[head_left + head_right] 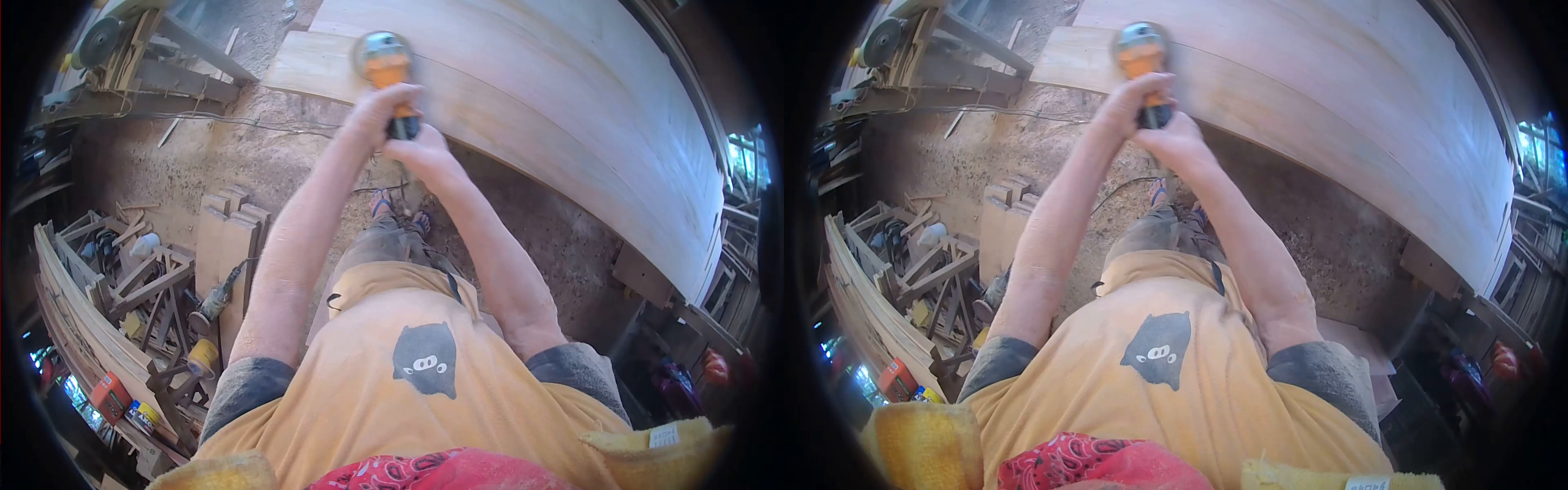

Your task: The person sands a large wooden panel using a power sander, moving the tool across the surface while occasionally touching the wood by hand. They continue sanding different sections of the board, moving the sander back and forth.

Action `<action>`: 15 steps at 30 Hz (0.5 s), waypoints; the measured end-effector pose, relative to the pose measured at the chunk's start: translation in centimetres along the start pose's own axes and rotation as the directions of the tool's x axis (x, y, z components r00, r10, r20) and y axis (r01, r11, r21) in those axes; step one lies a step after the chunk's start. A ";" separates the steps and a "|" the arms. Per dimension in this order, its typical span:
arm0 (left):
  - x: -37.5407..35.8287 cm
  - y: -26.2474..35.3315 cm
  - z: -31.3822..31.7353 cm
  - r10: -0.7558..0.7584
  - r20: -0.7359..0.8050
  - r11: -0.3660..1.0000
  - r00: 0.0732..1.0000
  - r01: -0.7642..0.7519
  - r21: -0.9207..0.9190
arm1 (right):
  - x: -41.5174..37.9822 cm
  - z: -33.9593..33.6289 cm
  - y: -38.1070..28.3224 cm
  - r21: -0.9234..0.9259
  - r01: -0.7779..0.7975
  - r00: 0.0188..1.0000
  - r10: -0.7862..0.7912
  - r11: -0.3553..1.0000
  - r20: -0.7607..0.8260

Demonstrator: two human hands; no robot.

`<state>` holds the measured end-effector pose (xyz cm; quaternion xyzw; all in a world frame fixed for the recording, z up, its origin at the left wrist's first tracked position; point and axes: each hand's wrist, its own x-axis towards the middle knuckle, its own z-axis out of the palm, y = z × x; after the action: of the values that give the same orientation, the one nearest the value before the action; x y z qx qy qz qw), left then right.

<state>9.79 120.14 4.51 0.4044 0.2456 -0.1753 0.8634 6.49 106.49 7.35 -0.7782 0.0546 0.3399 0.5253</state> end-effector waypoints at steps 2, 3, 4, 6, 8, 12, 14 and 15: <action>0.1 -3.9 4.8 -0.016 0.052 0.997 0.999 0.012 0.077 | -3.3 -3.6 3.4 0.144 0.000 0.996 0.013 0.990 -0.087; 0.5 -6.1 6.8 -0.005 0.095 0.992 0.995 -0.007 0.122 | -5.1 -5.4 4.9 0.221 -0.009 0.992 0.036 0.975 -0.120; 0.2 -7.5 9.3 -0.024 0.123 0.984 0.992 0.002 0.179 | -6.7 -7.1 6.4 0.245 -0.022 0.987 0.061 0.969 -0.151; -0.2 -10.8 13.0 -0.064 0.189 0.973 0.980 0.019 0.230 | -9.8 -9.7 8.6 0.313 -0.040 0.973 0.108 0.949 -0.205; -0.5 -13.2 15.2 -0.093 0.274 0.961 0.957 0.015 0.275 | -12.0 -10.5 9.7 0.380 -0.041 0.960 0.142 0.924 -0.242; -4.5 -14.2 14.0 -0.116 0.328 0.953 0.938 0.012 0.302 | -16.0 -9.0 10.1 0.341 -0.064 0.979 0.126 0.938 -0.161; -7.0 -13.3 10.7 -0.093 0.323 0.984 0.942 0.037 0.174 | -16.8 -8.7 9.9 0.225 -0.086 0.985 0.117 0.971 -0.128; -8.3 -12.1 8.0 -0.079 0.324 0.993 0.943 0.046 0.107 | -16.2 -9.2 10.9 0.151 -0.097 0.981 0.120 0.984 -0.150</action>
<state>-0.77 107.30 6.24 0.4036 0.1025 -0.2792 0.8652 -6.38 89.35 10.35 -0.7591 0.1629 0.3002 0.5542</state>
